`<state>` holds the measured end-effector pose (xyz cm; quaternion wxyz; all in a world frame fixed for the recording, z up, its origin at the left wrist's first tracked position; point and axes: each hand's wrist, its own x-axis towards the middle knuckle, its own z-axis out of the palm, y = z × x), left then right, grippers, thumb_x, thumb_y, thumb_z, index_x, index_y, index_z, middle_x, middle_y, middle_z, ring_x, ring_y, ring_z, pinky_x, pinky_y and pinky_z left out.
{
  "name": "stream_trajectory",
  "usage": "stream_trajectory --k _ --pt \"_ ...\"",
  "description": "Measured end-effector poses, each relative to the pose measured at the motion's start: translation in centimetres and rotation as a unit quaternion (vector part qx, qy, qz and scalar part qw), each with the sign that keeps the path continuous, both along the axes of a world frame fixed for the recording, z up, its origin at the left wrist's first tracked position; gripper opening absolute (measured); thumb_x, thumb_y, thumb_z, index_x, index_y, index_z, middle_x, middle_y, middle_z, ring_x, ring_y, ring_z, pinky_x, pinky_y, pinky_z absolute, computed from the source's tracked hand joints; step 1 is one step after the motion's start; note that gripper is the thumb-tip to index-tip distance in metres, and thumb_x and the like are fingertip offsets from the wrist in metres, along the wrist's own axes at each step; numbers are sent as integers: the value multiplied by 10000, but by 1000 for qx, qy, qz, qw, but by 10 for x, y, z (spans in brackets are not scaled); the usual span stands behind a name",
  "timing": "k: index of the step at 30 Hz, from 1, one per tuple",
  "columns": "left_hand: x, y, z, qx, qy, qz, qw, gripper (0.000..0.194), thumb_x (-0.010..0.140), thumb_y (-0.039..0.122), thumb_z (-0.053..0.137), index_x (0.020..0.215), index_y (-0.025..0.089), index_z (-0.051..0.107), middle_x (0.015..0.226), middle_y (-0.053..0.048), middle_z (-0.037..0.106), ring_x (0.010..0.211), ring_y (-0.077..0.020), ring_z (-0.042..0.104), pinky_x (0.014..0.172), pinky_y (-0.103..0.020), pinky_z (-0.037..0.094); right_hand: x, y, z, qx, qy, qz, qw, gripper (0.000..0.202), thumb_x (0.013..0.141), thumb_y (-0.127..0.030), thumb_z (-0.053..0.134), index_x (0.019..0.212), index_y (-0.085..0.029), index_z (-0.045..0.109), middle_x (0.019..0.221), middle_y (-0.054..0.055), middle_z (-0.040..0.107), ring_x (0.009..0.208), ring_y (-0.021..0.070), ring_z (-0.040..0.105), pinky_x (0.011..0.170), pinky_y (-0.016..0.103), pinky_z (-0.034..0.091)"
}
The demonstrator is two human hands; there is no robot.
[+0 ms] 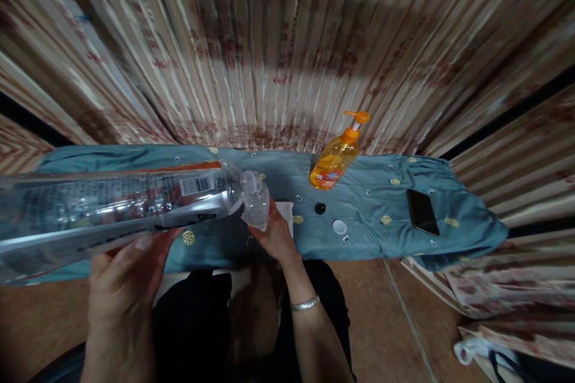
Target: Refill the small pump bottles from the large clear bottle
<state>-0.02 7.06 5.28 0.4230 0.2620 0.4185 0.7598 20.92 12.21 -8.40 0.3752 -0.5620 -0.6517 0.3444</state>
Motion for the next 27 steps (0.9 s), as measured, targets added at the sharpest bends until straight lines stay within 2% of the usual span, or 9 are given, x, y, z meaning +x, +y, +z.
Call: stream_trajectory --k 6,13,21,27 --pt "-2 0 -4 4 6 -1 1000 1032 432 345 1087 1385 457 709 1216 -19 827 1062 -317 815 772 -358 712 0 0 -1 8 -1 -6 1000 721 815 -275 813 1486 -197 563 1449 168 719 1346 363 704 1173 546 556" --pt "0 -3 -2 5 -2 -11 1000 1017 479 316 1072 1412 451 690 1254 -28 823 1161 -350 789 896 -440 700 0 1 -5 11 -2 -7 1000 748 806 -286 834 1498 -201 562 1424 169 734 1326 365 715 1165 549 559" --pt "0 -3 1 -16 -26 4 1000 976 384 300 1091 1296 437 770 1201 -22 839 1128 -339 800 784 -336 707 -2 0 -2 17 8 -3 1000 800 814 -254 832 1555 -230 531 1408 138 749 1297 349 734 1128 524 590" --pt "1 -1 1 -19 -35 11 999 970 360 313 1099 1272 402 781 1162 -23 847 1102 -342 807 793 -352 712 -2 1 -1 9 4 -4 1000 757 809 -250 829 1516 -212 561 1444 155 726 1332 370 716 1157 553 570"
